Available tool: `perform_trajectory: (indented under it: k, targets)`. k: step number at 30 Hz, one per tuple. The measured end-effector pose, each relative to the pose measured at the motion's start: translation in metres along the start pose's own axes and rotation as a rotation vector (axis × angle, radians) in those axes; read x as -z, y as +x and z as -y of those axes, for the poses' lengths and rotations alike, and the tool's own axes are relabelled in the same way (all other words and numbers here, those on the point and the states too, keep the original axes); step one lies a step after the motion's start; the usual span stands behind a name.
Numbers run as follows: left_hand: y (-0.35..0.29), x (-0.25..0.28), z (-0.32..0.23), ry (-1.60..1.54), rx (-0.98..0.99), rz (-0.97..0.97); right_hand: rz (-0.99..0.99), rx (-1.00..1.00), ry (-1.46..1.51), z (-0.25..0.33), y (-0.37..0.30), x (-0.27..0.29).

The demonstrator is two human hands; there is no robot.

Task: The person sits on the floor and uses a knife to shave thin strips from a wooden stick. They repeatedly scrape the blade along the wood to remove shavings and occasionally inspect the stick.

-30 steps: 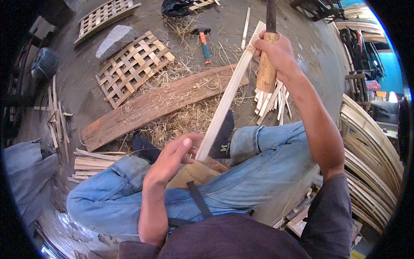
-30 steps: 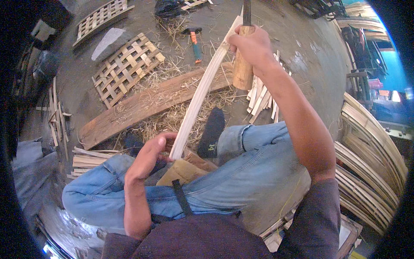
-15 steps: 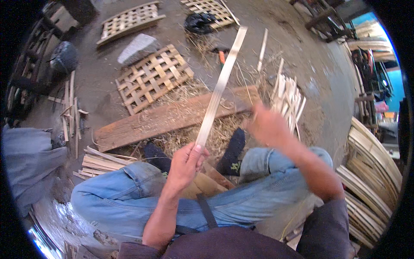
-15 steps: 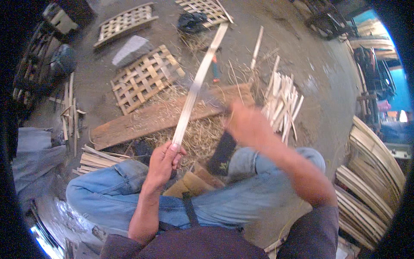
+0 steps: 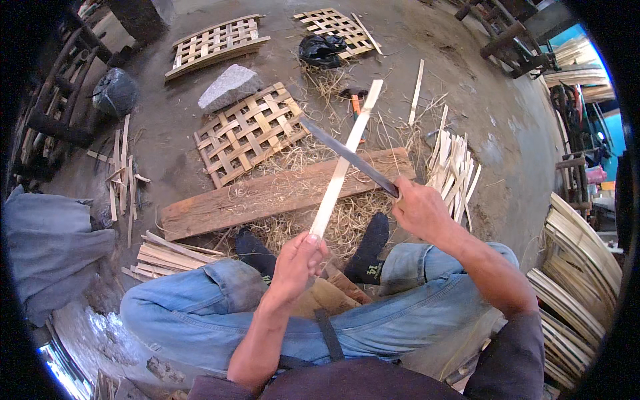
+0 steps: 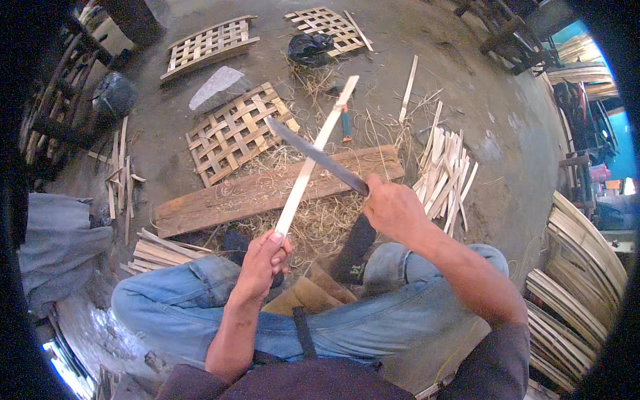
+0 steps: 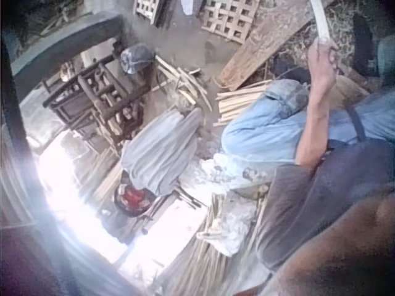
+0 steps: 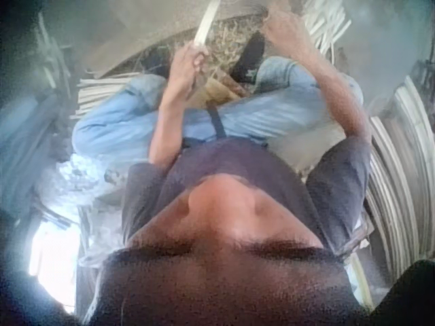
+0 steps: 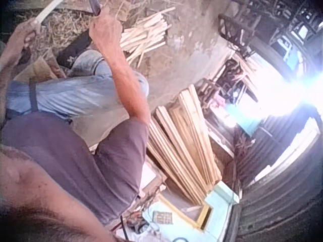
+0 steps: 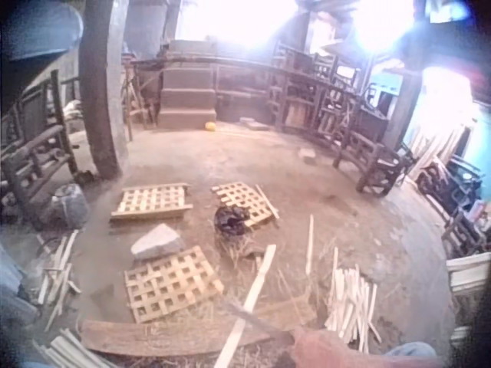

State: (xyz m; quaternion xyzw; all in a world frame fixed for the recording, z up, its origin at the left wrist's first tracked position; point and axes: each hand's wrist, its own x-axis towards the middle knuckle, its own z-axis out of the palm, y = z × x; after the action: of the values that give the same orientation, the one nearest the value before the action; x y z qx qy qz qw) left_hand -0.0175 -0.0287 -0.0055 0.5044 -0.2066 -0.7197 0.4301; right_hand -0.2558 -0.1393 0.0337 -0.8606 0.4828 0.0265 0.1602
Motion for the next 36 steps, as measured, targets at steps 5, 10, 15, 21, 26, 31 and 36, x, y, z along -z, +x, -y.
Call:
perform_trajectory:
  k: [5, 10, 15, 21, 26, 31, 36]
  targets:
    - [-0.001, 0.005, 0.004, 0.014, -0.008, 0.044, -0.097, -0.105, -0.027, -0.026, 0.023, 0.01]
    - [-0.005, -0.007, -0.005, 0.584, -0.254, -0.19, -0.242, -0.213, -0.032, -0.018, 0.024, 0.024]
    - [0.007, 0.011, 0.03, 1.156, -0.643, -0.508, 0.091, 0.074, -0.08, 0.039, -0.01, -0.007]
    - [0.0, -0.006, 0.015, 1.066, -0.639, -0.461, -0.025, -0.021, -0.052, 0.005, 0.006, 0.008]
    - [0.003, -0.011, 0.012, 0.959, -0.546, -0.307, -0.307, -0.227, 0.249, -0.029, 0.032, 0.011]
    - [0.001, -0.012, 0.011, 0.878, -0.217, 0.007, -0.342, -0.258, 1.32, 0.011, 0.027, 0.01]
    - [0.005, -0.009, 0.015, 0.542, -0.306, 0.365, -0.224, -0.389, 1.311, 0.021, 0.019, 0.009]
